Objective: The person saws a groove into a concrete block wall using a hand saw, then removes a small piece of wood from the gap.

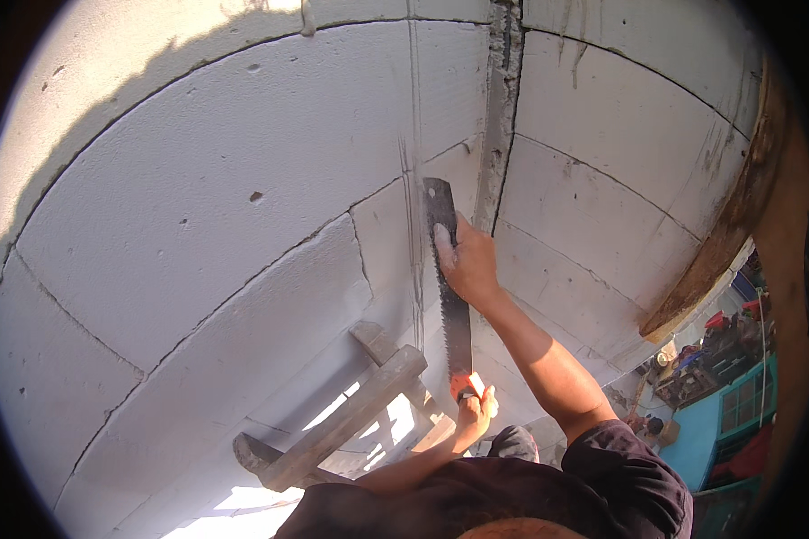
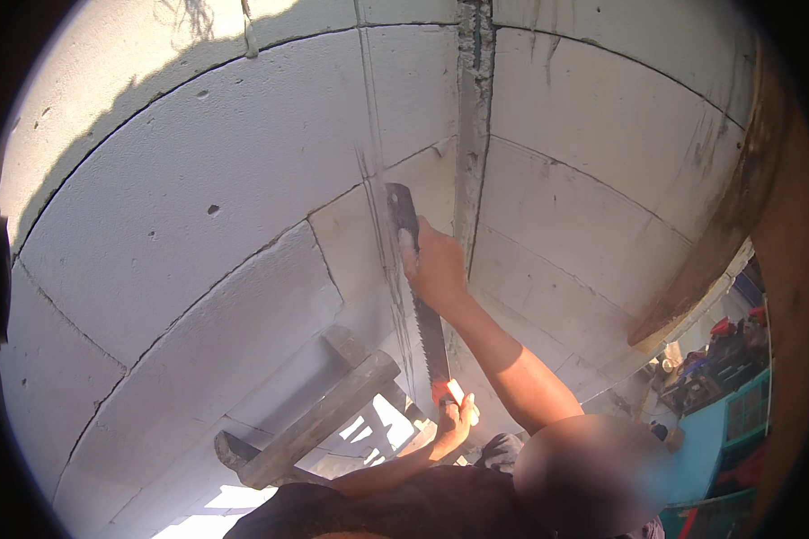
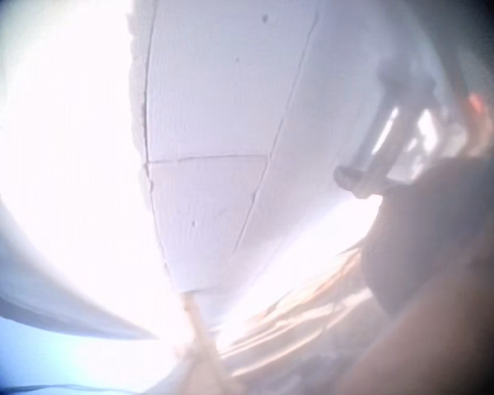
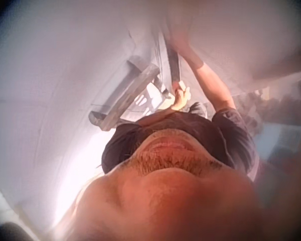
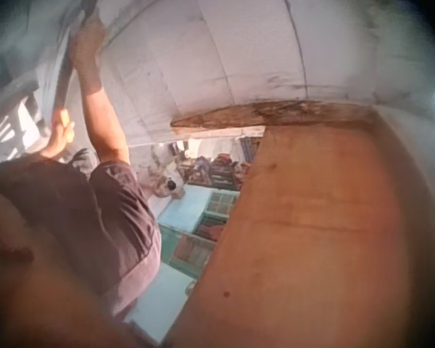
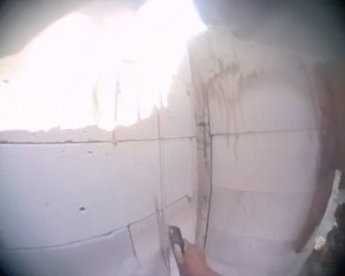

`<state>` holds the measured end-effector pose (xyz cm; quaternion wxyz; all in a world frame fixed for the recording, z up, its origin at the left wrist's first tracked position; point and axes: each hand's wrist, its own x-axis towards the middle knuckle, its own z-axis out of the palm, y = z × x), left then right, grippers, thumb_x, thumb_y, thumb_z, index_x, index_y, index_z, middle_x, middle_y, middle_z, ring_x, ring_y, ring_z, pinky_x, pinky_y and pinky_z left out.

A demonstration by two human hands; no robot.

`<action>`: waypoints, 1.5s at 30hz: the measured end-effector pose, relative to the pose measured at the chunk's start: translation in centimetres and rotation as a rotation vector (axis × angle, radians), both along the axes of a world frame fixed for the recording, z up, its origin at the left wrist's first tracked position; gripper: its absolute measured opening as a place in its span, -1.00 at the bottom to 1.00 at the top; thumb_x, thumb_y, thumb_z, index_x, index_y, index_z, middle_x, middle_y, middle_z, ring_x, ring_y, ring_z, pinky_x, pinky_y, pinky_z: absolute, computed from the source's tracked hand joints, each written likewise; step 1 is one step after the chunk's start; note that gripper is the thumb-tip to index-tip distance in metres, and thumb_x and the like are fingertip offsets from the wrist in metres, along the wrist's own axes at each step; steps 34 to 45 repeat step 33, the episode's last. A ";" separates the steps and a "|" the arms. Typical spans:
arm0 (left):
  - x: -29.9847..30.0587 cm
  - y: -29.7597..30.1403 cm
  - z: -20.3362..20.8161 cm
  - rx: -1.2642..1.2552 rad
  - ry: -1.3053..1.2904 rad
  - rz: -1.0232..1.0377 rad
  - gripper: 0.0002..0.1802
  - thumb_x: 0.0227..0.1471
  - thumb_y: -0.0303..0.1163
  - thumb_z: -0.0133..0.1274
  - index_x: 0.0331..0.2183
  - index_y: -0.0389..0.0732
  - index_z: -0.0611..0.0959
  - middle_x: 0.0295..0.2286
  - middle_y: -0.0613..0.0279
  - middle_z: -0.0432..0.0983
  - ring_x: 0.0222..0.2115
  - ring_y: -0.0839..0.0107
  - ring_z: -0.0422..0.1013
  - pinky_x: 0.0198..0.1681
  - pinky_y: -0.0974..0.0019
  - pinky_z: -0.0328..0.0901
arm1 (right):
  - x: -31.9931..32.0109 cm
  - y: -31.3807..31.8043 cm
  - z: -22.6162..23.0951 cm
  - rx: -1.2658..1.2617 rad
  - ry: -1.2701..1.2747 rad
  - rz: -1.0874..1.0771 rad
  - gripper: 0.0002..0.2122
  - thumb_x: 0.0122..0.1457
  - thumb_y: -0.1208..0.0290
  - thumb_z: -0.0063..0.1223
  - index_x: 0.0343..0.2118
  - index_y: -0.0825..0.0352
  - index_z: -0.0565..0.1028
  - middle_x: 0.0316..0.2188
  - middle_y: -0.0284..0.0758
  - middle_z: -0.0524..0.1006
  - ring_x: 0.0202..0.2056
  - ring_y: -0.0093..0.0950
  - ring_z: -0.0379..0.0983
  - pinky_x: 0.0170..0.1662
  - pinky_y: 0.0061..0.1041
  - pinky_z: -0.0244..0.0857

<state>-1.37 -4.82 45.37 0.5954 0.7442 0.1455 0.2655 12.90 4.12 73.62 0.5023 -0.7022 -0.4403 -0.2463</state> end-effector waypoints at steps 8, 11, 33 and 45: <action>-0.2 0.2 3.6 0.045 -0.010 -0.011 -0.55 0.34 -0.28 0.00 -0.57 -0.30 0.62 -0.63 0.18 0.55 -0.59 0.34 0.47 -0.43 0.23 0.33 | -1.0 -1.2 3.8 0.132 0.053 0.098 -0.83 0.27 0.39 0.06 -0.30 0.43 0.50 -0.61 0.01 0.49 -0.55 0.02 0.46 -0.43 -0.13 0.29; 3.6 2.0 13.5 0.001 -0.102 -0.044 -0.52 0.33 -0.24 0.01 -0.60 -0.31 0.60 -0.66 0.23 0.49 -0.58 0.41 0.44 -0.42 0.27 0.31 | 1.2 -0.4 15.9 0.288 -0.104 0.116 -0.81 0.26 0.38 0.08 -0.35 0.46 0.50 -0.62 -0.01 0.48 -0.57 -0.01 0.44 -0.43 -0.18 0.29; 5.7 8.2 37.0 0.237 -0.473 0.107 -0.37 0.32 -0.18 0.00 -0.75 -0.27 0.61 -0.72 0.14 0.50 -0.59 0.28 0.43 -0.40 0.16 0.25 | 2.0 4.9 43.9 0.338 -0.416 -0.177 -0.58 0.21 0.17 -0.12 -0.27 0.48 0.64 -0.21 0.18 0.59 -0.08 0.02 0.55 0.10 -0.08 0.34; 5.7 8.2 37.0 0.237 -0.473 0.107 -0.37 0.32 -0.18 0.00 -0.75 -0.27 0.61 -0.72 0.14 0.50 -0.59 0.28 0.43 -0.40 0.16 0.25 | 2.0 4.9 43.9 0.338 -0.416 -0.177 -0.58 0.21 0.17 -0.12 -0.27 0.48 0.64 -0.21 0.18 0.59 -0.08 0.02 0.55 0.10 -0.08 0.34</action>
